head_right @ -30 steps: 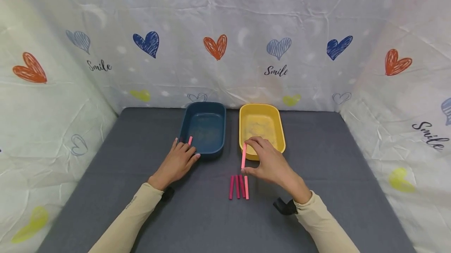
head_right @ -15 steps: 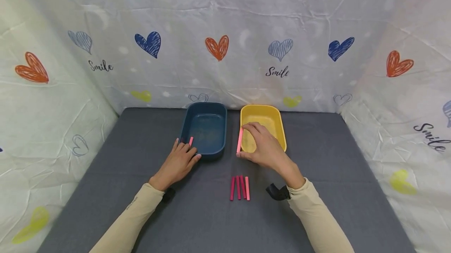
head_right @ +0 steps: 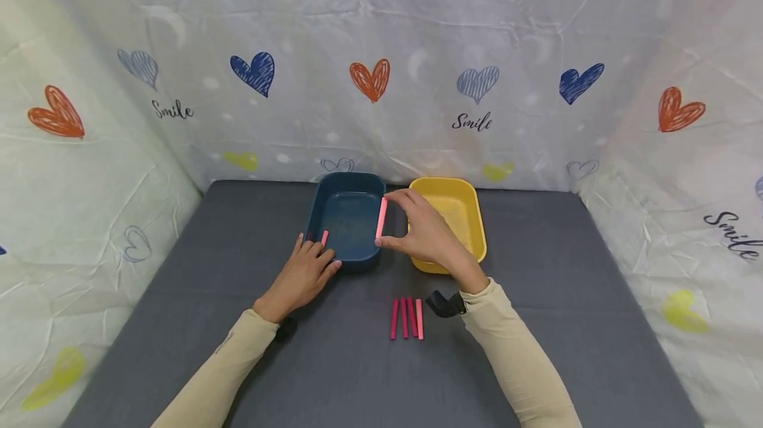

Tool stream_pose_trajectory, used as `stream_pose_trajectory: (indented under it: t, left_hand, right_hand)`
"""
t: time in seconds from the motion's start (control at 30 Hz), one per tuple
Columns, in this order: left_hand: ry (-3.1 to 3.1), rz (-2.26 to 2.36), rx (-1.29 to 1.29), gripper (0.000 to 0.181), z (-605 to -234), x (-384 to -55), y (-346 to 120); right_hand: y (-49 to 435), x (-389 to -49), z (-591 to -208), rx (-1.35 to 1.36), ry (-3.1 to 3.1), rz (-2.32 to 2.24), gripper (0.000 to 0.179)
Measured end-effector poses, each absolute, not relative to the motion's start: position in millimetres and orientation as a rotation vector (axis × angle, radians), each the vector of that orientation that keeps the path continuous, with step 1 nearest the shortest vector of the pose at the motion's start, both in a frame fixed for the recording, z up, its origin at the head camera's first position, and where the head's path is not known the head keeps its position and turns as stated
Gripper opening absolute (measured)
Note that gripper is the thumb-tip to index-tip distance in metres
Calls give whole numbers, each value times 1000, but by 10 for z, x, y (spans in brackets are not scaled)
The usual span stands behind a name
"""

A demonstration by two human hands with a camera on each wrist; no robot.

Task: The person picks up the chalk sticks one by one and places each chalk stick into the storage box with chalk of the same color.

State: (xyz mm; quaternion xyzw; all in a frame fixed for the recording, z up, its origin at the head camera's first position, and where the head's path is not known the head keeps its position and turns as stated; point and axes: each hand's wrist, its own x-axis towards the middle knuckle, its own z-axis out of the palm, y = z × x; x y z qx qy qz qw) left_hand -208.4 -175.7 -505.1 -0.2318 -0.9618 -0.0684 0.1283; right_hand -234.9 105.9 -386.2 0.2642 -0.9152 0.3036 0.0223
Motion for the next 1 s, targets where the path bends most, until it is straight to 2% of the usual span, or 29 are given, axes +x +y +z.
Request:
stream_pose_trajectory:
  t: [0.3,1.0]
  left_hand:
    - [-2809,-166,-663,32,-5053,-2107,-1740]
    - [-2783,-180,-674,31,-5080,-2112,-1755]
  right_hand:
    - [804,-2503,-3926,867,-2800,1024,80]
    - [302,-2930,-4245,798,-2932,1109,79]
